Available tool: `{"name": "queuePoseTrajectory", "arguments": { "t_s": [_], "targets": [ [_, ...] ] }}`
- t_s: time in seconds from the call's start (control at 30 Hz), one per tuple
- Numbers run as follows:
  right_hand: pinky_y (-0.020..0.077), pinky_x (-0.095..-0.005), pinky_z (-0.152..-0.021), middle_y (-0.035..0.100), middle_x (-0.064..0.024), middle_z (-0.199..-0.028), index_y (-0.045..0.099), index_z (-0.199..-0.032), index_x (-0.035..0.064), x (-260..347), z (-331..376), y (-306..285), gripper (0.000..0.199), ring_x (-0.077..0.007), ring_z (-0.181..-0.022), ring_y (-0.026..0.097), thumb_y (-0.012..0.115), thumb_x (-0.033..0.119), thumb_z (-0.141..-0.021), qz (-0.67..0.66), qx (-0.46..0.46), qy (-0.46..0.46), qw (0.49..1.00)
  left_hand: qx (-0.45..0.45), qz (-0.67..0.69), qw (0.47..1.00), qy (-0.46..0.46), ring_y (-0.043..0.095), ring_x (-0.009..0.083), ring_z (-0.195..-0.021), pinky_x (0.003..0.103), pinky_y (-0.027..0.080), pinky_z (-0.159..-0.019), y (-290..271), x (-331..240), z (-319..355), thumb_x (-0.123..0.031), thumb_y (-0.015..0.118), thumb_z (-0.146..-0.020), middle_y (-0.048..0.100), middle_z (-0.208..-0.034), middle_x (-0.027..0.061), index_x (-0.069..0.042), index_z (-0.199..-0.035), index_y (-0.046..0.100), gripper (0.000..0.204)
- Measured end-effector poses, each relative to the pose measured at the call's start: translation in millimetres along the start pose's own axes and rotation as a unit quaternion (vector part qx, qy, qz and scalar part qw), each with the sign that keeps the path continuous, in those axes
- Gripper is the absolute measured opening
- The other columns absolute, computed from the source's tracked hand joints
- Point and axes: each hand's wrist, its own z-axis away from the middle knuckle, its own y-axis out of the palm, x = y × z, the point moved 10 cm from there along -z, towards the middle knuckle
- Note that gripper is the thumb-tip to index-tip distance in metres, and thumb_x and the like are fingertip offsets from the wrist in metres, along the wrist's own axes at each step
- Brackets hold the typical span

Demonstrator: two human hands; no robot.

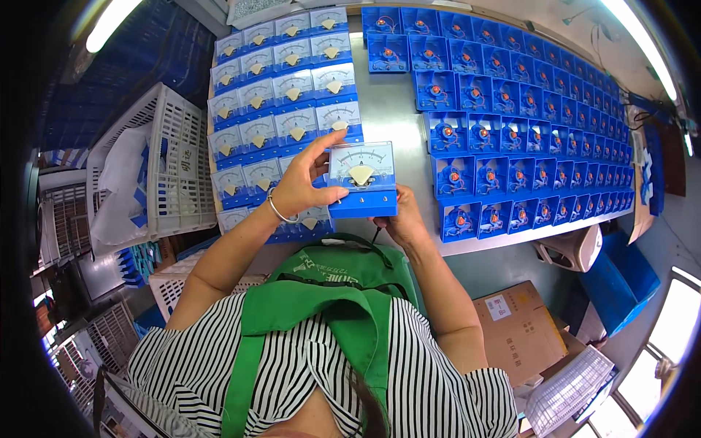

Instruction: Assembling and adjusting internal components of analog meters using a small screwdriver at a workbench.

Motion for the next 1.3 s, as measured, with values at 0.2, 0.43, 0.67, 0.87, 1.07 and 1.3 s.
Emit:
{"name": "queuePoseTrajectory", "arguments": {
  "t_s": [0.2, 0.43, 0.67, 0.87, 1.07, 1.3],
  "targets": [
    [0.0384, -0.0206, -0.039, 0.062, -0.0031, -0.067, 0.064, -0.084, 0.0055, -1.8, 5.1, 5.7, 0.004, -0.0091, -0.047, 0.053, 0.06, 0.006, -0.086, -0.077, -0.002, -0.012, 0.997, 0.004, -0.002, 1.0, 0.007, 0.051, 0.0237, -0.12, 0.036, 0.041, -0.102, 2.4, -5.1, 6.7, -0.02, 0.079, -0.064, 0.047, -0.132, 0.0128, -0.007, -0.144, 0.034, 0.092],
    [0.0423, -0.0217, -0.045, 0.064, -0.0032, -0.07, 0.065, -0.083, 0.0061, -5.6, 10.1, 2.7, 0.008, -0.0089, -0.054, 0.056, 0.061, 0.011, -0.087, -0.088, -0.044, -0.091, 0.991, -0.007, 0.004, 1.0, 0.009, 0.051, 0.0235, -0.119, 0.036, 0.041, -0.102, 2.5, -5.4, 11.9, -0.02, 0.08, -0.063, 0.047, -0.131, 0.0134, -0.008, -0.144, 0.033, 0.095],
    [0.0419, -0.0221, -0.048, 0.063, -0.0017, -0.073, 0.065, -0.083, 0.0055, -6.0, 16.0, -1.9, 0.012, -0.0084, -0.057, 0.055, 0.062, 0.016, -0.089, -0.091, -0.118, -0.157, 0.976, -0.029, 0.029, 0.999, 0.008, 0.052, 0.0231, -0.119, 0.035, 0.042, -0.102, -0.9, -3.8, 12.7, -0.019, 0.08, -0.063, 0.048, -0.131, 0.0133, -0.008, -0.144, 0.032, 0.095],
    [0.0416, -0.0213, -0.053, 0.062, 0.0006, -0.078, 0.064, -0.089, 0.0049, 5.0, 19.3, 4.6, 0.014, -0.0067, -0.065, 0.055, 0.063, 0.019, -0.09, -0.072, -0.129, -0.201, 0.968, -0.034, 0.031, 0.999, 0.009, 0.052, 0.023, -0.119, 0.036, 0.041, -0.102, -3.1, -1.5, 10.5, -0.019, 0.079, -0.063, 0.047, -0.131, 0.0131, -0.008, -0.144, 0.032, 0.095],
    [0.0419, -0.0214, -0.052, 0.062, 0.0005, -0.077, 0.064, -0.09, 0.0042, 2.9, 19.0, 4.6, 0.017, -0.0067, -0.064, 0.054, 0.065, 0.021, -0.089, -0.067, -0.122, -0.202, 0.969, -0.038, 0.036, 0.999, 0.008, 0.051, 0.0231, -0.119, 0.036, 0.041, -0.103, -4.7, -1.0, 10.7, -0.018, 0.079, -0.063, 0.047, -0.132, 0.0128, -0.008, -0.144, 0.033, 0.094],
    [0.0464, -0.0226, -0.055, 0.063, -0.0035, -0.075, 0.063, -0.1, 0.0006, 14.5, 8.8, -8.1, 0.019, -0.0069, -0.063, 0.057, 0.058, 0.0, -0.081, 0.283, -0.089, -0.047, 0.954, -0.052, -0.018, 0.998, 0.026, 0.051, 0.023, -0.119, 0.037, 0.041, -0.102, -20.7, 1.0, 14.9, -0.017, 0.079, -0.064, 0.048, -0.13, 0.0114, -0.008, -0.142, 0.037, 0.089]
  ]
}}
